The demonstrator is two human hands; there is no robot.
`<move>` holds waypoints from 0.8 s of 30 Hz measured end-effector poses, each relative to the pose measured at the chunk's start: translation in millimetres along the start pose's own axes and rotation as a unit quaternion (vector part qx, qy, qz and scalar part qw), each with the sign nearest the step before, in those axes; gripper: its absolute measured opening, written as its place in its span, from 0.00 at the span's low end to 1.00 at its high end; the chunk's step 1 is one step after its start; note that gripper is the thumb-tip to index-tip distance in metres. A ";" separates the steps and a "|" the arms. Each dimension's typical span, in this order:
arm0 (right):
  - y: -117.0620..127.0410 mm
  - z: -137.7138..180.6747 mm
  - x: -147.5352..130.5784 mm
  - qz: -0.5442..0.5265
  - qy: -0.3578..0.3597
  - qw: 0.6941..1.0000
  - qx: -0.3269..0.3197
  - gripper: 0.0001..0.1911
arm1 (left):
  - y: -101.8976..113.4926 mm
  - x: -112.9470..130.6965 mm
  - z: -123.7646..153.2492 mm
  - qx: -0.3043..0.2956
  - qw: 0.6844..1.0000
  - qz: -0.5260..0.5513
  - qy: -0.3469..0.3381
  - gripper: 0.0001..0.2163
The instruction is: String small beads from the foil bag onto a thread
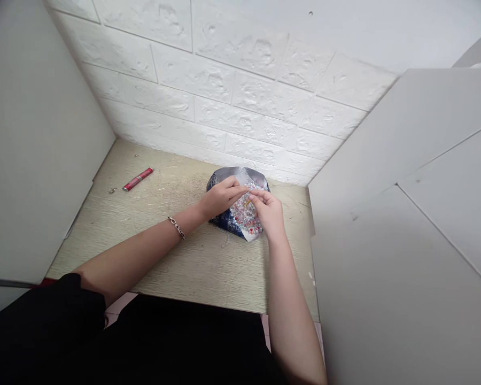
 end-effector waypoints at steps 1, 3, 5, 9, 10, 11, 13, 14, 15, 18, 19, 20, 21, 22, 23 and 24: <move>-0.1 -0.2 0.4 -0.001 0.002 1.000 -0.001 0.16 | 0.1 0.4 -0.2 -0.001 1.000 0.000 0.001 0.12; -0.3 -0.4 0.8 -0.001 0.004 1.000 -0.003 0.16 | 0.2 1.0 -0.5 -0.004 1.000 -0.001 0.002 0.13; -0.6 -0.4 0.6 0.000 0.002 1.000 -0.003 0.16 | 0.1 1.2 -0.7 -0.006 1.000 -0.001 0.001 0.13; -1.0 0.2 -0.7 0.003 -0.003 1.000 -0.001 0.15 | -0.9 0.7 -0.6 -0.005 1.000 0.002 -0.004 0.13; -1.0 0.3 -0.8 0.003 -0.003 1.000 0.000 0.15 | -1.2 0.4 -0.4 -0.003 1.000 0.003 -0.006 0.13; -1.0 0.3 -0.8 0.004 -0.003 1.000 0.001 0.15 | -1.5 0.2 -0.3 0.000 1.000 0.004 -0.008 0.13; -0.9 0.3 -0.6 0.002 0.001 1.000 0.001 0.15 | -2.1 -0.3 0.2 0.005 1.000 0.008 -0.010 0.13; -0.9 0.2 -0.4 0.001 0.003 1.000 0.000 0.15 | -2.4 -0.6 0.4 0.006 1.000 0.010 -0.010 0.13; -1.0 0.2 -0.3 0.000 0.003 1.000 0.000 0.14 | -2.8 -0.9 0.7 0.005 1.000 0.011 -0.010 0.13; -1.3 0.4 -0.3 -0.001 -0.001 1.000 -0.001 0.15 | -4.5 -1.9 1.8 -0.003 1.000 0.012 -0.005 0.13; -1.5 0.5 -0.5 -0.001 -0.002 1.000 -0.001 0.15 | -5.2 -2.4 2.2 -0.007 1.000 0.012 -0.003 0.13; -1.6 0.7 -0.9 -0.001 -0.002 1.000 0.000 0.15 | -5.8 -2.9 2.7 -0.010 1.000 0.013 -0.001 0.13; -1.8 0.9 -1.3 -0.001 0.000 1.000 0.000 0.15 | -6.3 -3.4 3.1 -0.012 1.000 0.016 0.001 0.13; -1.9 1.0 -1.6 -0.001 0.002 1.000 -0.001 0.15 | -6.7 -3.9 3.5 -0.013 1.000 0.019 0.002 0.13; -1.9 1.0 -1.8 -0.001 0.003 1.000 -0.001 0.15 | -7.0 -4.1 3.7 -0.014 1.000 0.023 0.001 0.13; -1.9 0.9 -1.8 -0.002 0.004 1.000 -0.003 0.15 | -7.0 -4.2 3.8 -0.013 1.000 0.027 0.001 0.13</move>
Point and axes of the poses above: each hand's wrist, its own z-axis away from the middle knuckle, its own y-axis out of the back of the hand, x = y × z, the point moved 2 cm from there along -z, towards the middle knuckle, and after that the axes turned 10 degrees about z, right-handed, at the moved point
